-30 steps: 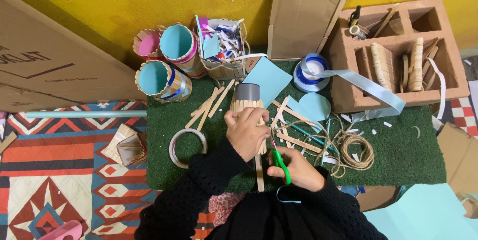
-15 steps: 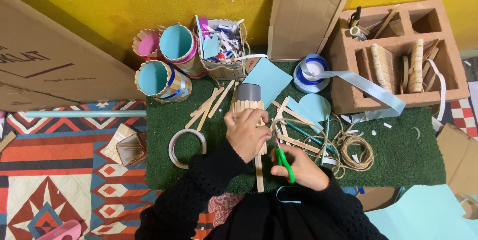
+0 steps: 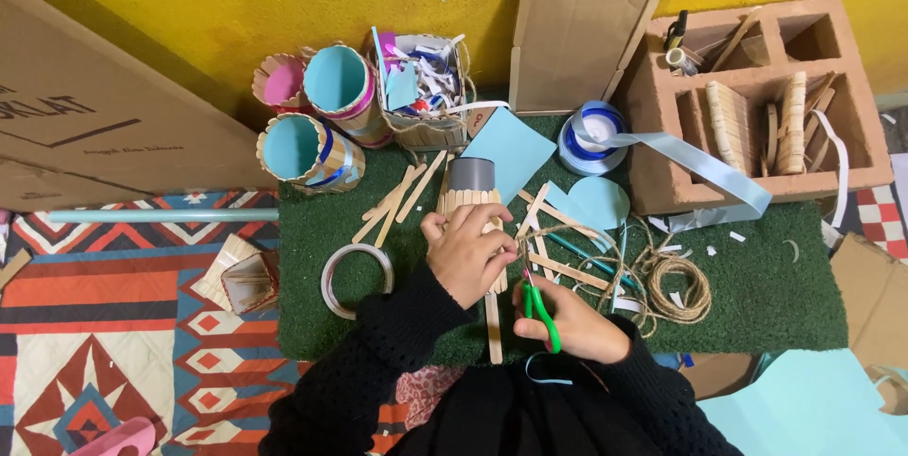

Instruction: Tying a decorative twine knot around a cylinder covered in wooden sticks and trimming the ends with scissors.

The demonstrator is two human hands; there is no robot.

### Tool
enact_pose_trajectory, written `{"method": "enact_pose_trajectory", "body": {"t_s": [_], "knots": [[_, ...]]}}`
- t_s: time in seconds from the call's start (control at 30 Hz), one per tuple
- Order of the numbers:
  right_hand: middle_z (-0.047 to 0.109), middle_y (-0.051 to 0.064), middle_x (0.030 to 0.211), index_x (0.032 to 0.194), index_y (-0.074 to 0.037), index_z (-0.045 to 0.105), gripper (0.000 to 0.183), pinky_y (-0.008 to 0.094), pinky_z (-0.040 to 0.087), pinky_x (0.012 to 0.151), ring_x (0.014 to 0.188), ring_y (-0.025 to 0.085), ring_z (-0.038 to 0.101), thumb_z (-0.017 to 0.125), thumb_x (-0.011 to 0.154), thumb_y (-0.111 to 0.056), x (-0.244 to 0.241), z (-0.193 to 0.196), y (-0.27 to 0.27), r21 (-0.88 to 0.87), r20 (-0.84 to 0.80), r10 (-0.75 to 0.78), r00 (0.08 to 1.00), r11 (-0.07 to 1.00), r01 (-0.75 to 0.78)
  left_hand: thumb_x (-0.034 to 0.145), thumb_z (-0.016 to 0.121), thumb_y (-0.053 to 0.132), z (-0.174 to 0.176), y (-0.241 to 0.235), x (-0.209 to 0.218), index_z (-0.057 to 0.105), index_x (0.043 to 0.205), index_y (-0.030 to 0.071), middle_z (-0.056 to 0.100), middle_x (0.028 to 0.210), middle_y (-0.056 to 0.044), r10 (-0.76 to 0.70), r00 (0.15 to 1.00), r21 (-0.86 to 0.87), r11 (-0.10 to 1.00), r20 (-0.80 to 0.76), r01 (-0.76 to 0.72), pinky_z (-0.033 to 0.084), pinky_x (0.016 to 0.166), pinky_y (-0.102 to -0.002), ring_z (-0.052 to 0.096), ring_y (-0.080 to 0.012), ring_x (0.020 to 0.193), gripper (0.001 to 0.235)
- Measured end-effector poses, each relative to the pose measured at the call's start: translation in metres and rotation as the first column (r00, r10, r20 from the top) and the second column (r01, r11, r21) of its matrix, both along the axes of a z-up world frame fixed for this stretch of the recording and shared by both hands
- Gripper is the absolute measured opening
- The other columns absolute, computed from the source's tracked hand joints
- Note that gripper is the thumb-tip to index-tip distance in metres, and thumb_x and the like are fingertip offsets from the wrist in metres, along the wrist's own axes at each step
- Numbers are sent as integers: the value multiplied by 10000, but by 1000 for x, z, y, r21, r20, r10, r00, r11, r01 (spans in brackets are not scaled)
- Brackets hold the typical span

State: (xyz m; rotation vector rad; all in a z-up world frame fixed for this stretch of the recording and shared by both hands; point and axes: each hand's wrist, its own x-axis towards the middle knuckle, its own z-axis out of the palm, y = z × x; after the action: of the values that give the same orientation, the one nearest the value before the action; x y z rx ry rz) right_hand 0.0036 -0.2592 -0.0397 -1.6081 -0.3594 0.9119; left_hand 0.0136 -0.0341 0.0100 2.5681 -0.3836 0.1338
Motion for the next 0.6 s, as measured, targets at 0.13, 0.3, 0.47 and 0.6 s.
{"method": "enact_pose_trajectory", "body": {"t_s": [0.13, 0.3, 0.47, 0.6], "knots": [[717, 53, 768, 1057, -84, 712, 502, 337, 545, 650, 676, 168, 643, 911, 764, -439, 0, 3, 0, -2, -4, -10, 1000, 1000, 10, 885, 746, 305, 8, 0, -1, 671, 890, 249, 518, 1279, 83, 2, 1000, 2, 1000, -17, -2, 239, 922, -540, 443, -190, 1238, 93], [716, 59, 790, 1099, -83, 704, 537, 353, 546, 663, 700, 177, 646, 908, 767, -452, -4, -1, 1, -22, 6, 35, 999, 999, -35, 915, 703, 282, 2, -1, 0, 653, 874, 238, 521, 1265, 80, 6, 1000, 18, 1000, 10, -6, 240, 911, -524, 452, -188, 1233, 79], [597, -4, 832, 1096, -136, 604, 703, 278, 489, 685, 697, 140, 528, 721, 677, -689, 4, 46, 15, -145, -96, 138, 986, 978, -151, 821, 680, 226, 22, -8, 0, 646, 751, 263, 597, 1191, 107, 49, 995, -8, 999, 90, -49, 244, 841, -446, 542, -196, 1089, 86], [656, 6, 920, 1099, -118, 637, 678, 280, 504, 789, 801, 145, 589, 730, 707, -664, 0, 38, 19, -113, -20, 50, 999, 992, -52, 811, 674, 236, 22, -10, -1, 644, 743, 251, 599, 1167, 106, 72, 994, -13, 997, 88, -71, 250, 854, -448, 539, -199, 1073, 76]]}}
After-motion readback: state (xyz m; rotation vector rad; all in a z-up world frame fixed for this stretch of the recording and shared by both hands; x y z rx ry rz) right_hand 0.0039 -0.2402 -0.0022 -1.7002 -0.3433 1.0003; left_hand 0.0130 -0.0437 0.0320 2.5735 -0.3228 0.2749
